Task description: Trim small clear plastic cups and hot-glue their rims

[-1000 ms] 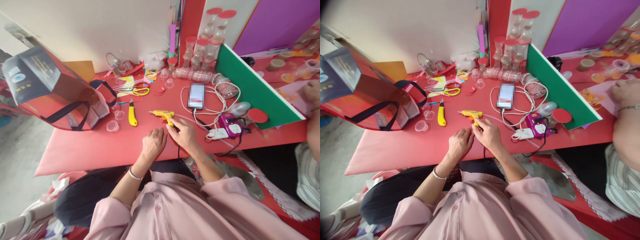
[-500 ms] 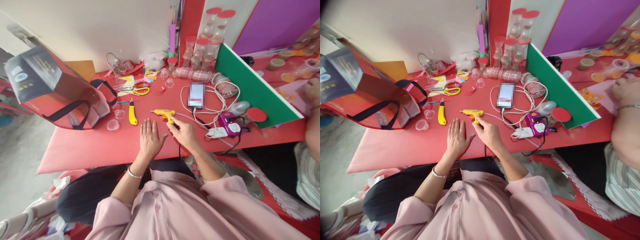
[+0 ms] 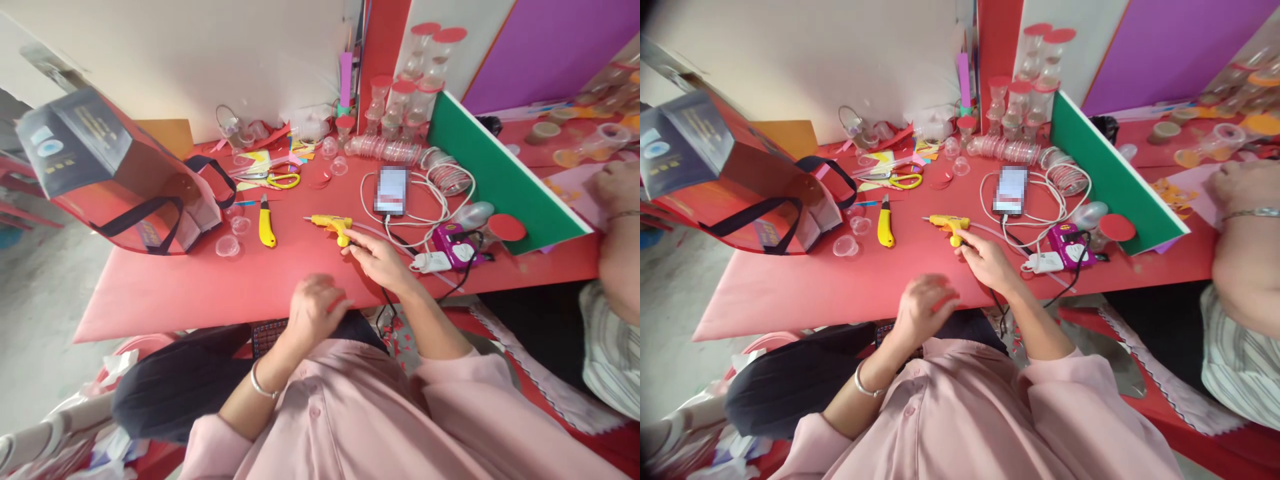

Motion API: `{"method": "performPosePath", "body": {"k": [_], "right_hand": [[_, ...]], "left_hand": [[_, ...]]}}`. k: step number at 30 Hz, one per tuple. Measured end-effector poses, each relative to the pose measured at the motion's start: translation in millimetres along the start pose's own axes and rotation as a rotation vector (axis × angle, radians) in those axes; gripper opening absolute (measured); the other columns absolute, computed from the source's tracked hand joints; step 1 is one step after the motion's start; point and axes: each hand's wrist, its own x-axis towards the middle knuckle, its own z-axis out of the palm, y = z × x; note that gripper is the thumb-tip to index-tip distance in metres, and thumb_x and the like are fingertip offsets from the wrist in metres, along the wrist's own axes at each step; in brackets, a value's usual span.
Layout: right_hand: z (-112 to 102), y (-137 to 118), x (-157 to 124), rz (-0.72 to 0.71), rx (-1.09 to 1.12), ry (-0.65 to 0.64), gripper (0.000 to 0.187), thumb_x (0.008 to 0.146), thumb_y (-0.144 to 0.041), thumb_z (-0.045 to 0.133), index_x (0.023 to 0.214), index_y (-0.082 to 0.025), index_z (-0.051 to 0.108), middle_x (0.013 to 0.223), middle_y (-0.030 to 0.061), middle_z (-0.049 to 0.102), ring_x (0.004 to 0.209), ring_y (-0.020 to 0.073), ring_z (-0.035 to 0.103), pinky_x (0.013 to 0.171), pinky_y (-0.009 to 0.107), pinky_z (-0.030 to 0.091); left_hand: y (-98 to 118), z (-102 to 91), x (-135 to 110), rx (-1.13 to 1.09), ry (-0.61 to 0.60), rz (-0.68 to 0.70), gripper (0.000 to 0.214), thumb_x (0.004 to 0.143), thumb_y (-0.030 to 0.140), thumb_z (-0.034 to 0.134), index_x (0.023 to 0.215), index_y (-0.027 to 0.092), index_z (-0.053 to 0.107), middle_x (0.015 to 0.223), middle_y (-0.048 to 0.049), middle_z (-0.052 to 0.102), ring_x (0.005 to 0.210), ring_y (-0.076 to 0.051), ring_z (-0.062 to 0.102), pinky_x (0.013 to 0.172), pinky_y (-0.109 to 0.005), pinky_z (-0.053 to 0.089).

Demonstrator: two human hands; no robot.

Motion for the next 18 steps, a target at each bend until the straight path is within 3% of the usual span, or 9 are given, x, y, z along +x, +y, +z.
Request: {"method": "performPosePath", "body": {"k": [2,4,5,7,9,11,12,14,18], "right_hand": [[-2.8,-2.8,1.7,-0.03,-0.051,0.034,0.048,0.096,-0.026,0.055,0.144,-0.025,0.061,0.104,0.0061,0.081,0.089,0.0215,0.077,0.082,0.038,0.062],[-5.9,-10.2,4.4,-0.037,-0.11,0.058,0.047,0.095,-0.026,0.056,0.142,-0.024,0.063,0.104,0.0054,0.081,0.094,0.0226,0.078,0.087,0.039,0.061],[-7.0,-14.2,5.7,-0.034,-0.135,0.067,0.046,0.095,-0.025,0.056,0.14,-0.024,0.064,0.102,0.0052,0.081,0.094,0.0227,0.078,0.088,0.039,0.061],[-7.6,-20.1,7.2,-0.024,-0.17,0.065,0.044,0.095,-0.023,0.054,0.138,-0.023,0.065,0.097,0.0046,0.081,0.09,0.0222,0.078,0.086,0.038,0.061],[-6.4,-20.4,6.6,-0.027,-0.192,0.036,0.043,0.096,-0.023,0.053,0.138,-0.023,0.066,0.092,0.0037,0.081,0.084,0.021,0.078,0.081,0.036,0.061],[-3.9,-14.9,3.6,-0.044,-0.224,-0.009,0.043,0.097,-0.024,0.054,0.139,-0.025,0.065,0.09,0.0026,0.081,0.08,0.0199,0.077,0.079,0.034,0.06],[-2.5,-10.8,1.3,-0.056,-0.255,-0.02,0.043,0.098,-0.024,0.054,0.14,-0.025,0.064,0.089,0.002,0.081,0.079,0.0198,0.077,0.078,0.033,0.06],[-0.3,-2.7,-4.3,-0.073,-0.362,-0.008,0.044,0.098,-0.024,0.055,0.141,-0.026,0.063,0.09,0.002,0.081,0.082,0.0207,0.076,0.077,0.033,0.058],[0.0,-1.7,-18.3,-0.167,-0.73,0.132,0.038,0.097,-0.025,0.059,0.134,-0.027,0.069,0.11,0.0094,0.078,0.095,0.0272,0.073,0.083,0.04,0.058]], "left_hand": [[-10.5,2.7,24.9,0.272,0.085,-0.171,0.047,0.097,0.048,0.061,0.131,0.015,0.068,0.15,-0.0234,0.057,0.147,-0.04,0.045,0.12,-0.061,0.034],[-4.4,16.3,41.2,0.36,0.108,-0.254,0.071,0.097,0.052,0.06,0.147,0.002,0.053,0.159,-0.0328,0.041,0.153,-0.046,0.034,0.121,-0.067,0.027],[4.6,26.6,43.6,0.334,0.071,-0.189,0.075,0.096,0.055,0.06,0.147,0.001,0.051,0.159,-0.034,0.04,0.153,-0.047,0.033,0.121,-0.066,0.027],[28.2,49.3,37.3,0.153,-0.108,0.132,0.07,0.093,0.057,0.064,0.139,0.004,0.06,0.148,-0.0318,0.055,0.143,-0.045,0.048,0.116,-0.058,0.04],[48.2,67.5,21.9,-0.124,-0.36,0.494,0.044,0.094,0.05,0.066,0.12,0.014,0.071,0.125,-0.0199,0.073,0.118,-0.032,0.068,0.098,-0.039,0.055],[55.7,76.2,6.4,-0.25,-0.535,0.64,0.014,0.097,0.029,0.064,0.095,0.018,0.073,0.104,-0.0104,0.078,0.091,-0.021,0.073,0.072,-0.027,0.055],[54.8,77.4,0.5,-0.192,-0.51,0.576,0.015,0.097,0.019,0.061,0.087,0.017,0.072,0.096,-0.0094,0.077,0.084,-0.02,0.073,0.067,-0.027,0.053],[48.3,76.0,-7.4,-0.096,-0.422,0.452,0.019,0.097,0.019,0.059,0.082,0.016,0.069,0.082,-0.0083,0.074,0.074,-0.019,0.07,0.061,-0.028,0.049],[38.4,64.8,-14.3,-0.12,-0.278,0.353,0.049,0.101,0.052,0.054,0.07,0.017,0.068,0.058,-0.0061,0.064,0.053,-0.017,0.059,0.054,-0.029,0.045]]}}
